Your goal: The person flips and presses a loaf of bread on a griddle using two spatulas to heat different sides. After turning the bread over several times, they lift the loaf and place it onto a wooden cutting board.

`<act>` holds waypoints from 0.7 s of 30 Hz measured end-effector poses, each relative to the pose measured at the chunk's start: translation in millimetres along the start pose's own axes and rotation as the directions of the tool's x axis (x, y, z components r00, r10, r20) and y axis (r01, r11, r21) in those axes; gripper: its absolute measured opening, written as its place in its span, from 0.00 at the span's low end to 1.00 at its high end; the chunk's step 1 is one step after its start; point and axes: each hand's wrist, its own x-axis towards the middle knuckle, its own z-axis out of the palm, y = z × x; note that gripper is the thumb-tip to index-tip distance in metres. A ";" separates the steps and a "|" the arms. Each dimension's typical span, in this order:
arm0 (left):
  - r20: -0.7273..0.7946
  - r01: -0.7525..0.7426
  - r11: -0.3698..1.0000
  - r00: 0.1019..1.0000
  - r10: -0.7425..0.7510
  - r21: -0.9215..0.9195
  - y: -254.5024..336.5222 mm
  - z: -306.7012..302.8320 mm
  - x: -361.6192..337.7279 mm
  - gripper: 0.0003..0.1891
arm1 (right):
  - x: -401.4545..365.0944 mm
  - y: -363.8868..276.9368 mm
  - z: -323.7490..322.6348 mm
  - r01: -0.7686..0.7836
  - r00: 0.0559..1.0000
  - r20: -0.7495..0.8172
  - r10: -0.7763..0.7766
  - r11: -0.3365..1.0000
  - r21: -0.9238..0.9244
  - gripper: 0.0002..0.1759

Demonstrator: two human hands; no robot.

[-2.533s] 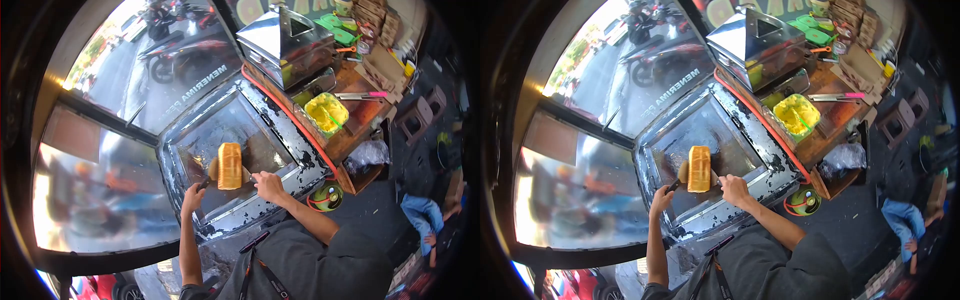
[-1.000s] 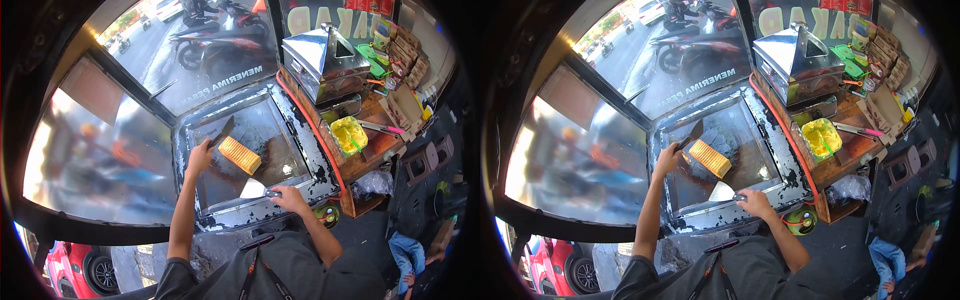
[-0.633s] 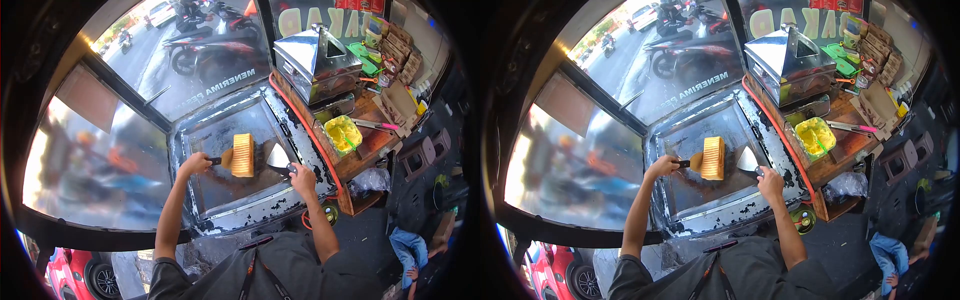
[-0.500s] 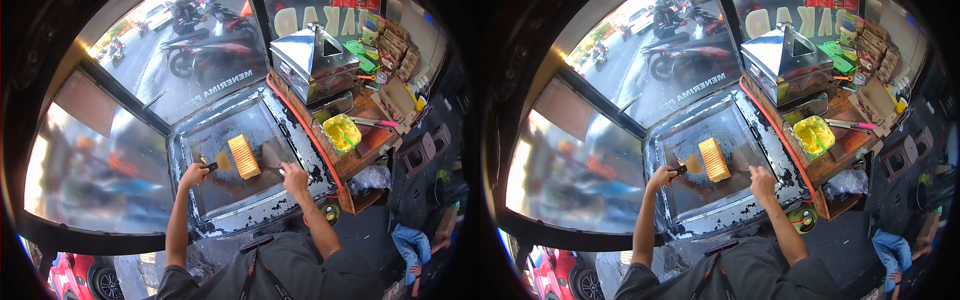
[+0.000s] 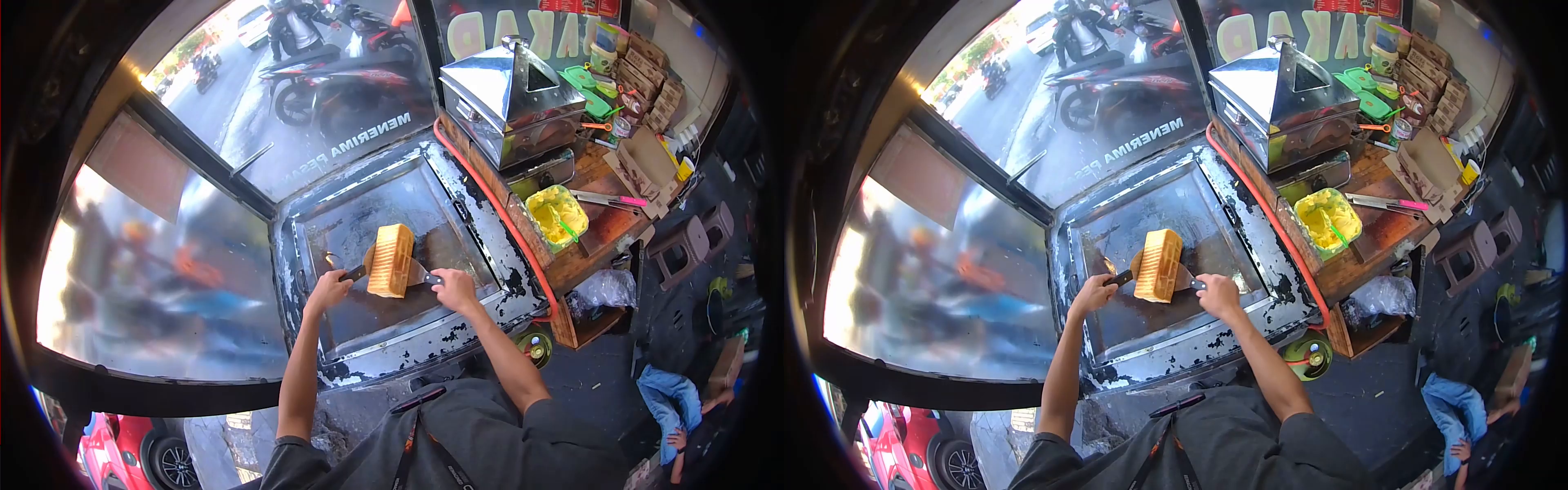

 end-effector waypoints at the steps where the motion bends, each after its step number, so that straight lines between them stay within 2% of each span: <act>1: -0.016 0.026 0.999 1.000 -0.027 -0.019 -6.4 -0.2 0.4 0.15 | -2.0 -15.6 -3.5 0.035 0.999 -0.029 -0.037 0.998 -0.060 0.19; 2: -0.030 0.056 0.998 0.998 -0.057 -0.039 -12.8 -1.4 1.0 0.15 | -5.3 -27.0 -8.3 0.064 0.997 -0.048 -0.068 0.994 -0.089 0.18; 4: -0.084 0.025 0.996 0.996 -0.019 0.081 -19.4 -7.3 5.6 0.15 | -13.9 -41.2 -19.5 0.119 0.988 -0.076 -0.132 0.981 -0.156 0.17; 5: -0.112 0.016 0.990 0.994 0.000 0.138 -24.4 -9.3 7.7 0.16 | -17.0 -43.6 -25.1 0.101 0.992 -0.063 -0.111 0.984 -0.144 0.17; 6: -0.110 0.045 0.998 0.993 -0.040 0.046 -28.5 -10.8 10.7 0.13 | -18.2 -44.4 -31.2 0.086 0.994 -0.050 -0.093 0.987 -0.133 0.18; 9: -0.133 0.006 0.998 0.991 0.002 0.060 -33.6 -14.7 12.1 0.13 | -18.9 -34.8 -37.7 0.048 0.999 -0.018 -0.050 0.990 -0.133 0.19; 18: -0.144 0.012 0.999 0.990 -0.005 0.045 -32.0 -6.4 0.9 0.14 | -29.9 -24.5 -52.5 -0.045 0.997 0.047 0.053 0.989 -0.144 0.19; 21: -0.295 -0.039 0.968 0.949 0.114 0.248 -27.2 30.2 -25.9 0.15 | -44.8 -23.3 -65.0 -0.080 0.996 0.034 0.085 0.989 -0.123 0.19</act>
